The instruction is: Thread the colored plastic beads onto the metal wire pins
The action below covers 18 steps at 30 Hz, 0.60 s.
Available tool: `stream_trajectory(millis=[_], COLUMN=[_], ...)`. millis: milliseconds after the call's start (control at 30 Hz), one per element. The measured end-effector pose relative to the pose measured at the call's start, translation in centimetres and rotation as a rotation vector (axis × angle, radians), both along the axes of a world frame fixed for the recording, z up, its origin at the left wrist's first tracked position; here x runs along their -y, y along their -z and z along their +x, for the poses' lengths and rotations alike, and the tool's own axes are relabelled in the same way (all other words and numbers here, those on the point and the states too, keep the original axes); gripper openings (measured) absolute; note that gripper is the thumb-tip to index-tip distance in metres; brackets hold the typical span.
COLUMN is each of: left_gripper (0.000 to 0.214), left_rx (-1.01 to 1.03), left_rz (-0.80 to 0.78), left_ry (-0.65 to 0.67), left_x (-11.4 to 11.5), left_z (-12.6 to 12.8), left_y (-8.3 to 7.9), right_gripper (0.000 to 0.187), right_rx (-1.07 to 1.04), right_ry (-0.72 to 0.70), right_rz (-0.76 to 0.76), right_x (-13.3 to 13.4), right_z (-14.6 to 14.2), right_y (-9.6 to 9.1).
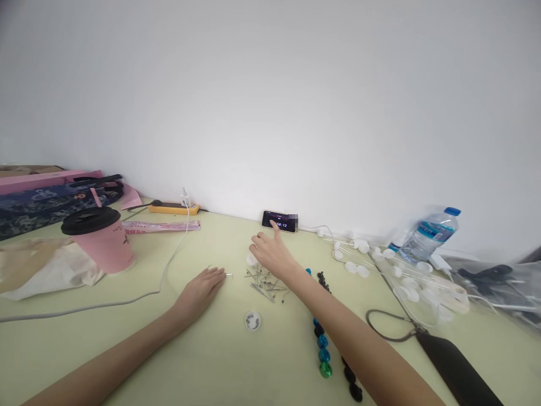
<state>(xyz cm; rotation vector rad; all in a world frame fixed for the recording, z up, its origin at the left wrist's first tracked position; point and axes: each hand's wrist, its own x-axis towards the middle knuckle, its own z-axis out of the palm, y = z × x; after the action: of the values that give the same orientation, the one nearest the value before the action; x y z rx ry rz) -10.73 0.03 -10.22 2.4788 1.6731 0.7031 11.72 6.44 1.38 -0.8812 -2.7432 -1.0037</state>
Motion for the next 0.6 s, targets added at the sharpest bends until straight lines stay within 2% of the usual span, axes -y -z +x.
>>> stream_trajectory(millis=[133,333,467,600], left_gripper=[0.028,0.023,0.024,0.021], left_rx=[0.037,0.095,0.259,0.323], left_rz=[0.037,0.068,0.105,0.071], left_ry=[0.031,0.072,0.007,-0.073], left_x=[0.7,1.2,-0.1,-1.7], left_z=[0.5,0.9,-0.4,-1.7], left_y=[-0.8,-1.2,-1.7,-1.8], right_gripper=[0.018,0.020,0.018,0.022], right_rx=[0.115,0.180,0.183,0.091], right_ry=[-0.123,-0.222,-0.250,-0.249], right_rz=[-0.006,0.003,0.028,0.001], right_x=[-1.9,-2.9,-2.0,0.4], right_z=[-4.1,-6.1,-6.1,-5.8], right_y=[1.4,1.9,1.1,0.1])
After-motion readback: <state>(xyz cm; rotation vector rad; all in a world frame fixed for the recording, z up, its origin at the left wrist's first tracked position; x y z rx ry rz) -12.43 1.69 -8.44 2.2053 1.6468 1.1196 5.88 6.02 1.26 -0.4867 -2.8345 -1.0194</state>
